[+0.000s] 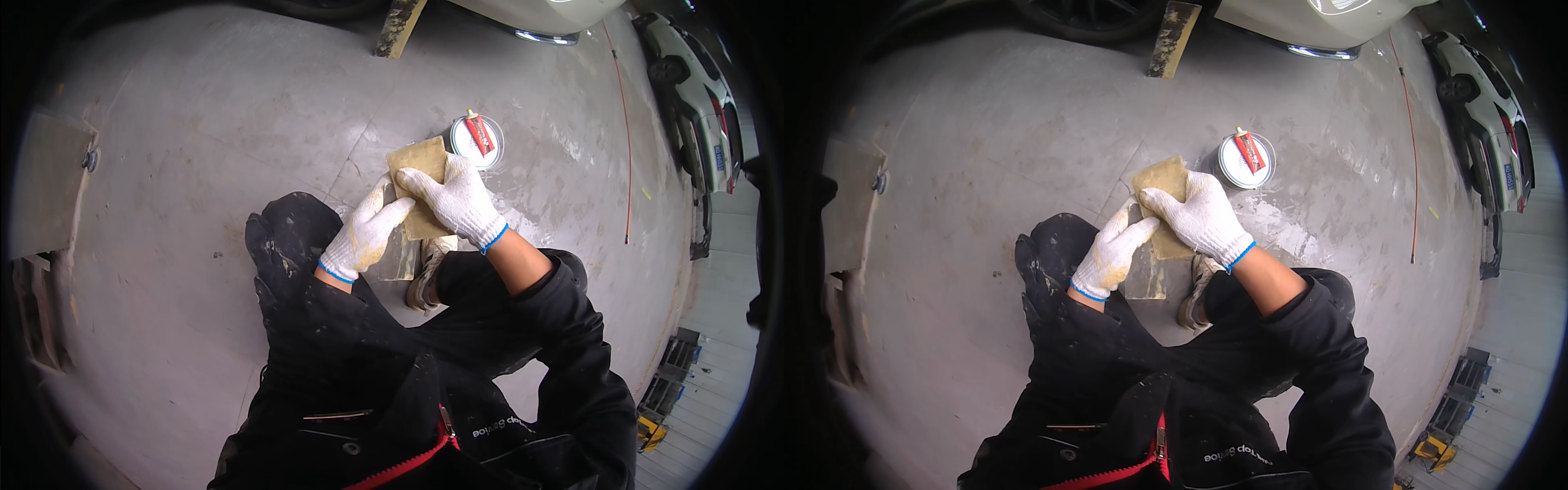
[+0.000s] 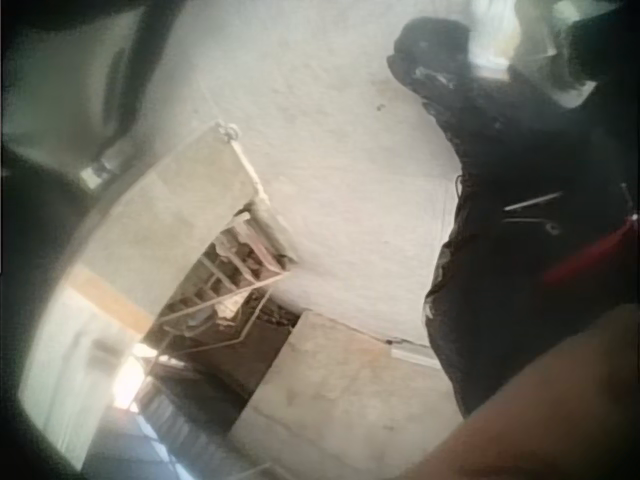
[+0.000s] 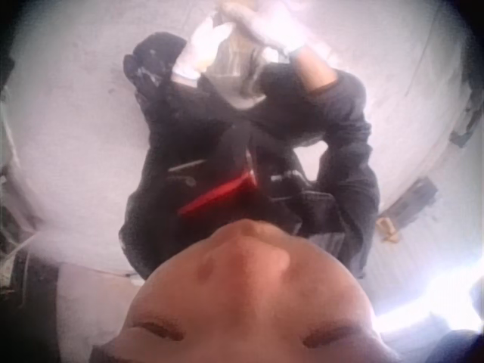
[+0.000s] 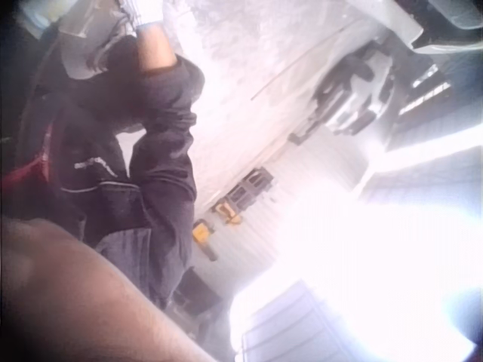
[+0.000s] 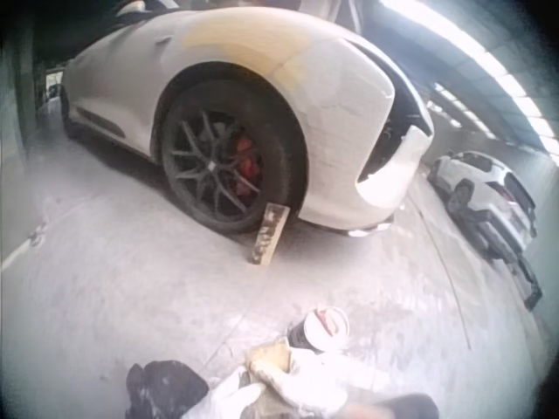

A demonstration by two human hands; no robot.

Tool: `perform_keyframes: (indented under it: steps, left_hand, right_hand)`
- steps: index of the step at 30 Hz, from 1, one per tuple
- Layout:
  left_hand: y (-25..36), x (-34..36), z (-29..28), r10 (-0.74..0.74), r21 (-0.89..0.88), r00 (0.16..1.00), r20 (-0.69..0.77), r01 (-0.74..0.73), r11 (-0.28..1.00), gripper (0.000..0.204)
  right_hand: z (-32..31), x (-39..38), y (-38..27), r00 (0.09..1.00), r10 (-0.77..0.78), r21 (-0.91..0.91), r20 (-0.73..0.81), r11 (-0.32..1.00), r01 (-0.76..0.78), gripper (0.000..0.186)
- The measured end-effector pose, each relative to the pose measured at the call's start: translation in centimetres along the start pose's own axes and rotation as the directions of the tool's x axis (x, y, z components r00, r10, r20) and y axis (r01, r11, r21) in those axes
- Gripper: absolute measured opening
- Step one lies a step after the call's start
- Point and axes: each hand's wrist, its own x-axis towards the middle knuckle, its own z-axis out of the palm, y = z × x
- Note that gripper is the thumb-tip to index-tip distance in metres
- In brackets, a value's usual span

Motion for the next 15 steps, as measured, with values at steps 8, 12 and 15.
perform_keyframes:
  steps: [8,12,15]
  left_hand:
    - [-0.3,-0.5,0.3,-0.059,0.13,0.998,0.023,0.055,0.99,0.036]
    - [-0.1,-0.6,-0.2,-0.119,0.292,0.992,0.05,0.099,0.951,0.036]
    - [0.0,-0.6,-0.5,-0.125,0.365,0.99,0.063,0.094,0.926,0.035]
  right_hand:
    - [0.0,0.1,-0.6,0.999,0.034,-0.04,-0.018,0.999,-0.035,0.033]
    - [0.1,-0.5,-0.9,0.999,0.027,-0.022,0.02,0.999,-0.026,0.034]
    - [0.2,-0.7,-0.9,0.999,0.016,0.002,0.032,1.0,-0.016,0.033]
